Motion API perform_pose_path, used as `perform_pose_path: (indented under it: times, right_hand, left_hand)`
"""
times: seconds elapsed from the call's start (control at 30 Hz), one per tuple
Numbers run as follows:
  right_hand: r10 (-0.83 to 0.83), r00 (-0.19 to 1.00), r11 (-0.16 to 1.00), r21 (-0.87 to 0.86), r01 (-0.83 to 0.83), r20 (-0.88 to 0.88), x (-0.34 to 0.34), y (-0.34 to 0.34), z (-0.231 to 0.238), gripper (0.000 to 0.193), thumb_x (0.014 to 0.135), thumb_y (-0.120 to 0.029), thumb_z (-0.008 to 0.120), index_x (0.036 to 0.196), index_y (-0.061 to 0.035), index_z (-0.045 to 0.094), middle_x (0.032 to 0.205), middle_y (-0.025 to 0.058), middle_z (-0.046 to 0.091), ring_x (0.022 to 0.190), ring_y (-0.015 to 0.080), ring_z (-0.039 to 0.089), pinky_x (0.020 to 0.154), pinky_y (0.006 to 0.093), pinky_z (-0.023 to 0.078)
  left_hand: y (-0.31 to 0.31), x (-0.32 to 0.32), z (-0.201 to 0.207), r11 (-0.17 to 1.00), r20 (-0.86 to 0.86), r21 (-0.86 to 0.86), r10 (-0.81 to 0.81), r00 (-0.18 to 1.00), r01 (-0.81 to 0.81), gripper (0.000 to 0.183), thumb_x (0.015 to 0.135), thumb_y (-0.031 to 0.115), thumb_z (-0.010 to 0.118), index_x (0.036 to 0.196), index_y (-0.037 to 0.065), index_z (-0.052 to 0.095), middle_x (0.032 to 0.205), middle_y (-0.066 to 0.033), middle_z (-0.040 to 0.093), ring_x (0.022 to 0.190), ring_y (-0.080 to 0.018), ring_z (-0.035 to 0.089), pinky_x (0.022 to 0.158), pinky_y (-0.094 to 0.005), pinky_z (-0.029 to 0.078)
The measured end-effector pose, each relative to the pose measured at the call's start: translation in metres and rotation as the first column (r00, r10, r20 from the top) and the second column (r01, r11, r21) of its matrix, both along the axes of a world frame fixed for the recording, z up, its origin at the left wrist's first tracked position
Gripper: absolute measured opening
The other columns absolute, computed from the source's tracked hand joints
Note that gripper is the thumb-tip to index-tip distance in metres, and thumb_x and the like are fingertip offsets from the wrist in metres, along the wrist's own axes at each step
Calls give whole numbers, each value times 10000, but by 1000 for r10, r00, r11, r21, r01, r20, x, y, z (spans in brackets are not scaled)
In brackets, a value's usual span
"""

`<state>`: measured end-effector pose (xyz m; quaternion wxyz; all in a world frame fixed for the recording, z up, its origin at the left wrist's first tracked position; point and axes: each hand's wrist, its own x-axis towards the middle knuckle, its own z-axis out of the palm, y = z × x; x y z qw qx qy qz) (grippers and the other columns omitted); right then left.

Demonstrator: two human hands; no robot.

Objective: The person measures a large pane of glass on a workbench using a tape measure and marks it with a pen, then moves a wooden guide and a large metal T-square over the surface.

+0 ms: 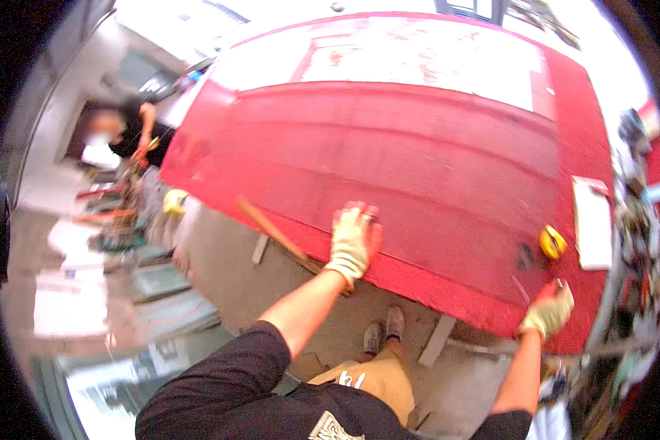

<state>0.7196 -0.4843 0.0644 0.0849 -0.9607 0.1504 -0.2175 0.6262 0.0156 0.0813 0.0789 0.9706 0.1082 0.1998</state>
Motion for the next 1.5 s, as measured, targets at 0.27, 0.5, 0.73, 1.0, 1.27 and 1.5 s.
perform_pose_path:
  times: [0.27, 0.5, 0.73, 1.0, 1.27, 1.5]
  right_hand:
    - [-15, 994, 999, -53, 10, -104, 14, -18, -25, 442, 1090, -356, 589, 1359, -13, 661, 1317, 206, 684, 1205, 384, 665, 1013, 476, 554]
    - [-94, 987, 994, -61, 86, -131, 20, -23, -33, 409, 1088, -325, 600, 1365, -32, 666, 1322, 185, 687, 1171, 355, 694, 972, 435, 583]
    - [-4, 1000, 995, -99, 2, -15, 25, -52, -65, 359, 1072, -316, 624, 1300, -52, 709, 1274, 199, 711, 1153, 371, 700, 955, 441, 585]
    - [-48, 998, 994, -101, 43, -47, 20, -34, -48, 409, 1073, -382, 603, 1330, -81, 704, 1300, 188, 712, 1139, 388, 703, 931, 472, 587]
    - [-45, 998, 993, -109, 39, -48, 22, -38, -50, 422, 1077, -379, 593, 1349, -73, 695, 1310, 200, 708, 1170, 389, 694, 972, 457, 578]
    - [-42, 998, 994, -104, 38, -42, 24, -43, -57, 436, 1082, -387, 582, 1354, -64, 691, 1313, 210, 707, 1191, 393, 685, 988, 460, 571]
  left_hand:
    - [11, -6, -19, 996, -17, -75, 43, 999, -44, 455, 970, 338, 666, 1372, 126, 646, 1460, -171, 581, 1435, -378, 492, 1233, -564, 321]
    - [8, -6, -9, 994, -49, -93, 56, 997, -60, 466, 1000, 329, 640, 1419, 126, 631, 1497, -154, 554, 1474, -345, 456, 1269, -537, 288]
    - [9, -11, -11, 992, -62, -108, 64, 996, -71, 488, 996, 344, 635, 1435, 132, 626, 1513, -152, 552, 1484, -340, 447, 1274, -532, 277]
    - [8, -14, -15, 994, -24, -84, 69, 997, -71, 494, 993, 336, 633, 1441, 128, 618, 1510, -152, 557, 1487, -349, 444, 1274, -539, 275]
    - [7, -14, -14, 994, -13, -90, 66, 998, -67, 485, 991, 333, 648, 1427, 120, 628, 1507, -153, 560, 1490, -350, 444, 1272, -539, 285]
    - [6, -14, -14, 994, 0, -83, 71, 997, -71, 492, 981, 326, 665, 1426, 118, 630, 1503, -155, 561, 1486, -349, 449, 1269, -538, 291]
